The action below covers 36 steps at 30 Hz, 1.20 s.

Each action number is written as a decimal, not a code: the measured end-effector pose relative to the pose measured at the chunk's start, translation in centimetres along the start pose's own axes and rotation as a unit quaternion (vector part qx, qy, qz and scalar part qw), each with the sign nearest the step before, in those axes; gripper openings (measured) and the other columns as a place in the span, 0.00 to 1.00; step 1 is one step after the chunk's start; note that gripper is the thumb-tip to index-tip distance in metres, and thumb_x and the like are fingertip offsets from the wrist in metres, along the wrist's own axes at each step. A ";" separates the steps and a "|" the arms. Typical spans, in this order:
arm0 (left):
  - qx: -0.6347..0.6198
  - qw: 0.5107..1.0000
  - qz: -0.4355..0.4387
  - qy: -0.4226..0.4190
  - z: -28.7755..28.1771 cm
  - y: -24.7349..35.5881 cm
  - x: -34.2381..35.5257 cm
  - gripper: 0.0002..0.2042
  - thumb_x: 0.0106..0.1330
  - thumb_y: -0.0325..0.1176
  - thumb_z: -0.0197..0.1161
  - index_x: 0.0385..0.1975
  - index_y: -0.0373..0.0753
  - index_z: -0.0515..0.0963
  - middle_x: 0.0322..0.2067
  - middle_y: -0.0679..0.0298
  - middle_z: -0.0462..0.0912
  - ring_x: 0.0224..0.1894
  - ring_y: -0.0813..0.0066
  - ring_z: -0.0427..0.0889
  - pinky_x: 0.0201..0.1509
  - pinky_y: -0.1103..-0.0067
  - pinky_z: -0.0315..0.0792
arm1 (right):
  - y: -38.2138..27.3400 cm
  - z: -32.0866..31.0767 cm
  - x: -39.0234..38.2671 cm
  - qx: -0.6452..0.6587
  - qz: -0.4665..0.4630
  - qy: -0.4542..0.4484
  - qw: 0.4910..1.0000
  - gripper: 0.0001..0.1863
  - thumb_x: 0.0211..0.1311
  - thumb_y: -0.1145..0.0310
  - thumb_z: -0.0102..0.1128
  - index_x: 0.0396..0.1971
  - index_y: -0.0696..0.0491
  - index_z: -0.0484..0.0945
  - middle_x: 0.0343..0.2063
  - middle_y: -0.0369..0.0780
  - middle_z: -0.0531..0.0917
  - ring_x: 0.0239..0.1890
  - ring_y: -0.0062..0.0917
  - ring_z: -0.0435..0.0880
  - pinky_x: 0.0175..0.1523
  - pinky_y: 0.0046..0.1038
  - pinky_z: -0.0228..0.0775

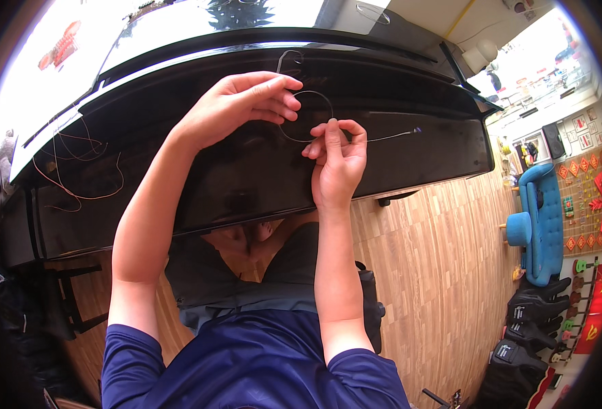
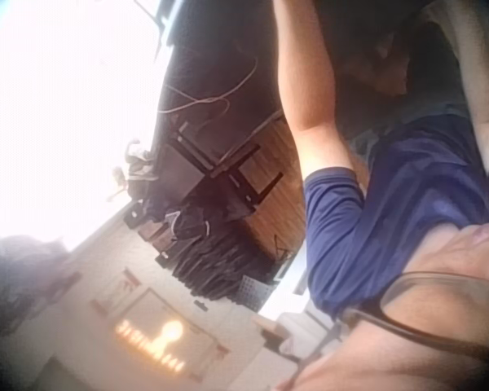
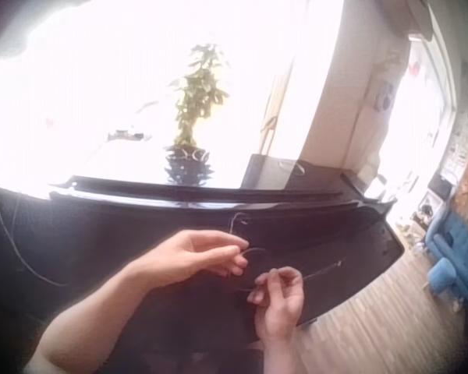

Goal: The person manipulates a thin copper wire with both hands, bending and twisting it into a loop shape on a black piano surface. The person repeatedly adjusts the loop and straightens the wire ends, then places the formed loop on the piano.

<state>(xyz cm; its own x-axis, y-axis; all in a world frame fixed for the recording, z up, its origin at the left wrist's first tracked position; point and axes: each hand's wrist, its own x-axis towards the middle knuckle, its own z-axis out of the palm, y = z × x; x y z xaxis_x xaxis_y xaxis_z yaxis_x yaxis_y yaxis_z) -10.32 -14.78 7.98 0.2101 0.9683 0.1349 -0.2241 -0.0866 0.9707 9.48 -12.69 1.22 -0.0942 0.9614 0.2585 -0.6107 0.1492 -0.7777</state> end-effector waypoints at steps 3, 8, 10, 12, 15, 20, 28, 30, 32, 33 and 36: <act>0.143 0.989 0.017 -0.026 0.1 0.5 -0.4 0.19 0.70 0.41 0.62 0.54 0.36 0.78 0.36 0.66 0.85 0.40 0.81 0.84 0.46 0.82 0.76 | 0.0 -0.1 0.0 -0.004 -0.003 0.007 1.000 0.10 0.71 0.69 0.57 0.46 0.53 0.68 0.32 0.44 0.85 0.21 0.18 0.75 0.31 0.24 0.73; 0.140 0.990 0.007 0.019 0.0 0.1 -0.2 0.17 0.69 0.42 0.63 0.48 0.36 0.82 0.33 0.67 0.85 0.37 0.82 0.83 0.39 0.84 0.73 | -0.2 0.3 -0.1 -0.007 0.002 0.021 1.000 0.12 0.71 0.68 0.57 0.48 0.53 0.68 0.35 0.48 0.85 0.20 0.18 0.75 0.31 0.24 0.75; 0.116 0.991 0.001 0.066 0.3 0.3 -0.3 0.16 0.70 0.42 0.62 0.48 0.35 0.82 0.32 0.67 0.85 0.35 0.82 0.84 0.37 0.85 0.73 | -0.3 0.2 -0.2 -0.005 0.002 0.023 1.000 0.12 0.71 0.68 0.57 0.49 0.53 0.68 0.35 0.49 0.85 0.21 0.19 0.77 0.31 0.25 0.76; 0.120 0.990 0.001 0.079 0.3 0.6 -0.3 0.16 0.70 0.42 0.62 0.47 0.35 0.82 0.31 0.66 0.84 0.33 0.82 0.84 0.35 0.85 0.73 | -0.4 0.4 -0.2 -0.008 -0.001 0.047 0.999 0.13 0.72 0.66 0.57 0.50 0.53 0.67 0.36 0.49 0.84 0.22 0.19 0.78 0.32 0.26 0.78; 0.163 0.982 0.015 0.099 0.1 0.4 -0.1 0.16 0.70 0.42 0.61 0.46 0.34 0.82 0.29 0.66 0.84 0.30 0.81 0.84 0.33 0.85 0.74 | -0.6 1.4 -0.3 -0.004 -0.011 0.099 0.995 0.13 0.74 0.63 0.54 0.50 0.53 0.68 0.36 0.49 0.84 0.22 0.20 0.79 0.32 0.26 0.78; 0.187 0.976 0.023 0.105 0.1 -0.4 0.2 0.17 0.70 0.42 0.62 0.46 0.33 0.82 0.27 0.66 0.83 0.26 0.81 0.84 0.29 0.85 0.74 | -0.2 0.2 -0.3 -0.007 -0.039 0.032 0.999 0.13 0.76 0.59 0.50 0.44 0.54 0.74 0.32 0.42 0.84 0.21 0.17 0.76 0.27 0.20 0.71; 0.197 0.975 0.029 0.098 0.4 -0.4 0.1 0.16 0.68 0.43 0.64 0.44 0.35 0.83 0.25 0.67 0.83 0.25 0.82 0.82 0.28 0.85 0.73 | 0.1 0.4 -0.8 -0.210 -0.057 -0.055 0.974 0.08 0.66 0.72 0.64 0.28 0.60 0.84 0.36 0.34 0.77 0.26 0.09 0.71 0.28 0.12 0.59; 0.199 0.975 0.039 0.091 0.5 -0.3 0.1 0.15 0.68 0.42 0.64 0.44 0.36 0.84 0.26 0.67 0.83 0.24 0.82 0.81 0.28 0.85 0.72 | -0.1 0.8 -0.9 -0.241 -0.063 -0.071 0.966 0.08 0.66 0.71 0.64 0.29 0.60 0.84 0.36 0.35 0.78 0.25 0.10 0.74 0.28 0.12 0.61; 0.206 0.975 0.037 0.074 0.4 -0.4 0.1 0.14 0.68 0.42 0.65 0.44 0.38 0.85 0.27 0.68 0.84 0.24 0.83 0.81 0.28 0.84 0.73 | -0.4 0.9 -0.9 -0.244 -0.014 -0.057 0.968 0.08 0.66 0.71 0.63 0.29 0.60 0.83 0.34 0.36 0.79 0.24 0.11 0.74 0.27 0.13 0.62; 0.211 0.975 0.030 0.060 0.3 -0.5 0.1 0.14 0.68 0.41 0.65 0.44 0.38 0.85 0.27 0.68 0.84 0.24 0.83 0.81 0.28 0.84 0.73 | -0.4 0.9 -0.9 -0.245 0.011 -0.050 0.968 0.08 0.66 0.71 0.63 0.30 0.60 0.83 0.33 0.37 0.80 0.23 0.11 0.75 0.26 0.14 0.63; 0.203 0.978 0.028 0.025 0.3 -0.7 0.1 0.17 0.66 0.45 0.67 0.43 0.38 0.86 0.31 0.64 0.87 0.25 0.80 0.83 0.31 0.83 0.76 | -0.5 0.5 -0.8 -0.243 0.037 -0.025 0.969 0.09 0.68 0.68 0.62 0.35 0.60 0.84 0.30 0.37 0.81 0.20 0.12 0.74 0.24 0.16 0.66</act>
<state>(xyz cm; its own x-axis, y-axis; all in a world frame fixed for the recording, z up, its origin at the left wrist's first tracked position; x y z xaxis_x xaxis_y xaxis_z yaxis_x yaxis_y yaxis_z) -9.80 -14.67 7.35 0.1594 0.9689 0.1894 0.1650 -0.2153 0.9625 9.45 -13.66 1.72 -0.1687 0.9630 0.2099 -0.1587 0.1837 -0.9701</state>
